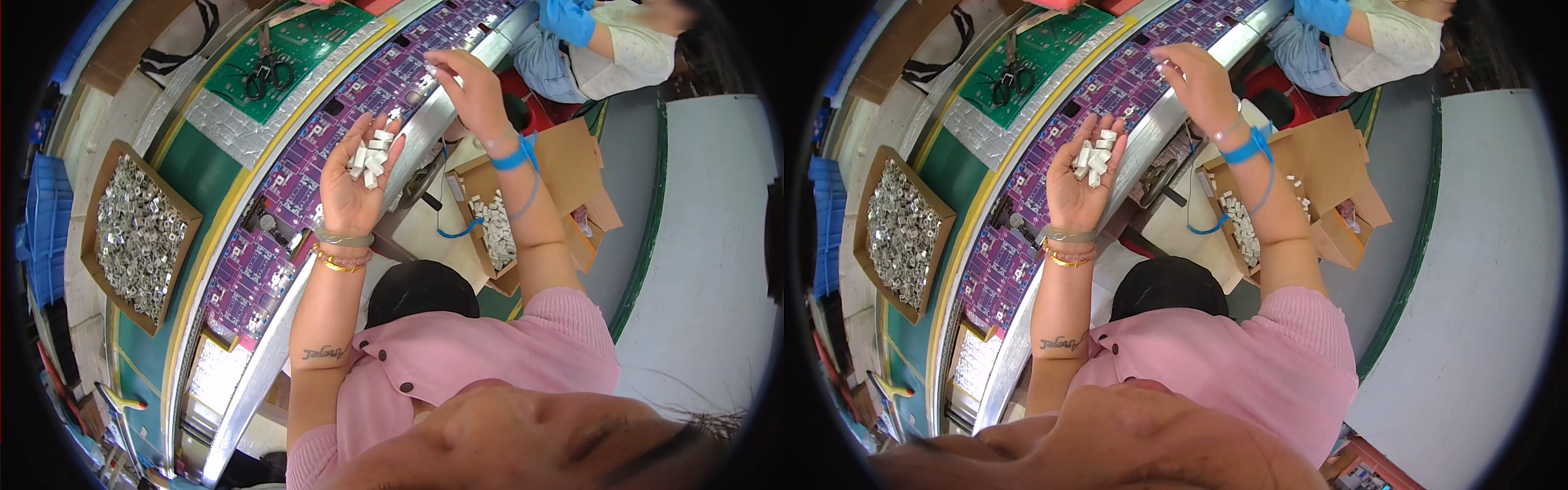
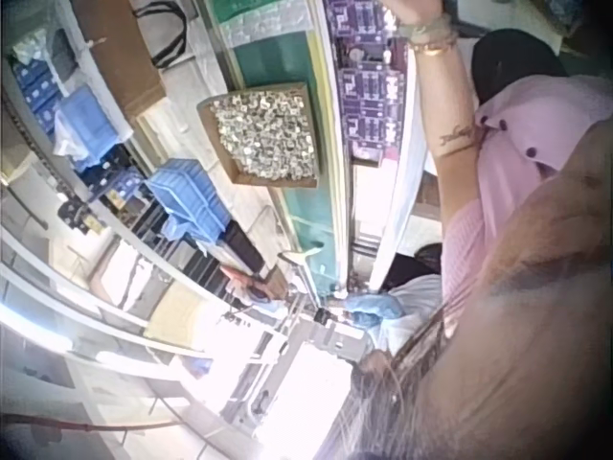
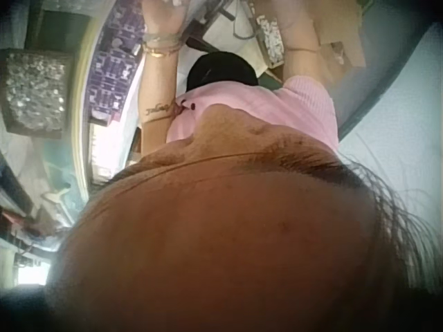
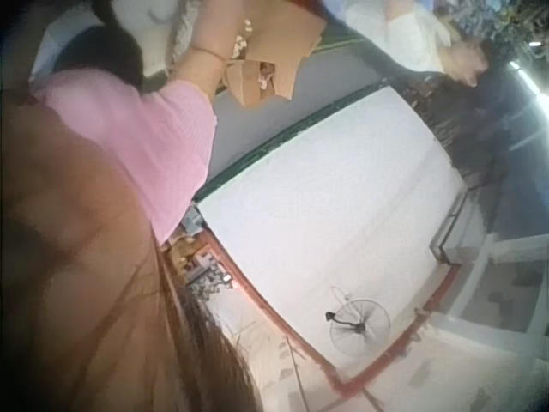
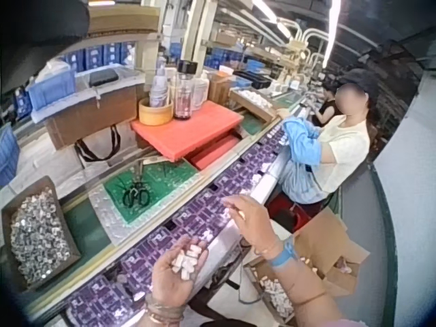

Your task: Assembling electronic components onto printed circuit boards at a production station.

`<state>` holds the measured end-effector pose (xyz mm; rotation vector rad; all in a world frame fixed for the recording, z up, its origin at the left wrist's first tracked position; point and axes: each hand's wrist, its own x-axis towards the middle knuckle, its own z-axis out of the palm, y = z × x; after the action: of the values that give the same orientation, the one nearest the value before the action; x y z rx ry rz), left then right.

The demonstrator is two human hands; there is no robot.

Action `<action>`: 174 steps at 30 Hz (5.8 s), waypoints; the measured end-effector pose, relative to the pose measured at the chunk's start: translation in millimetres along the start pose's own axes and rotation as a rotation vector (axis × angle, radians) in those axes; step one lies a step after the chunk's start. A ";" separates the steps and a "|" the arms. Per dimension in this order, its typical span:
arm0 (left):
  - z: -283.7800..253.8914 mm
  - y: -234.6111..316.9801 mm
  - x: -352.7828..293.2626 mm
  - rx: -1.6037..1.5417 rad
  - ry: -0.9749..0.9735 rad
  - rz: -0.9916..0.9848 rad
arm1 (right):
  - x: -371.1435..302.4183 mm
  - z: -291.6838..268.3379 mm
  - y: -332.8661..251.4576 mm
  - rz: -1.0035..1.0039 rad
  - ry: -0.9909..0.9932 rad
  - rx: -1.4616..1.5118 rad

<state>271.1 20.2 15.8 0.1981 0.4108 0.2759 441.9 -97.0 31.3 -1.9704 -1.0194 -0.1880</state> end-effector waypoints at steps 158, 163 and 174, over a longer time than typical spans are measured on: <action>-62.3 71.6 -55.6 -0.056 0.040 -0.115 | -25.7 38.4 6.9 -0.058 -0.096 -0.195; -55.8 70.8 -56.4 -0.078 0.011 -0.151 | -24.1 40.5 1.3 -0.100 -0.108 -0.219; -74.0 73.3 -48.9 -0.259 -0.245 -0.299 | -54.4 61.6 -116.7 -0.467 -0.355 0.163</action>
<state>180.7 84.4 -15.0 -0.0841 0.1549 0.0081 307.5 -50.0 42.8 -1.6245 -1.6668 -0.0060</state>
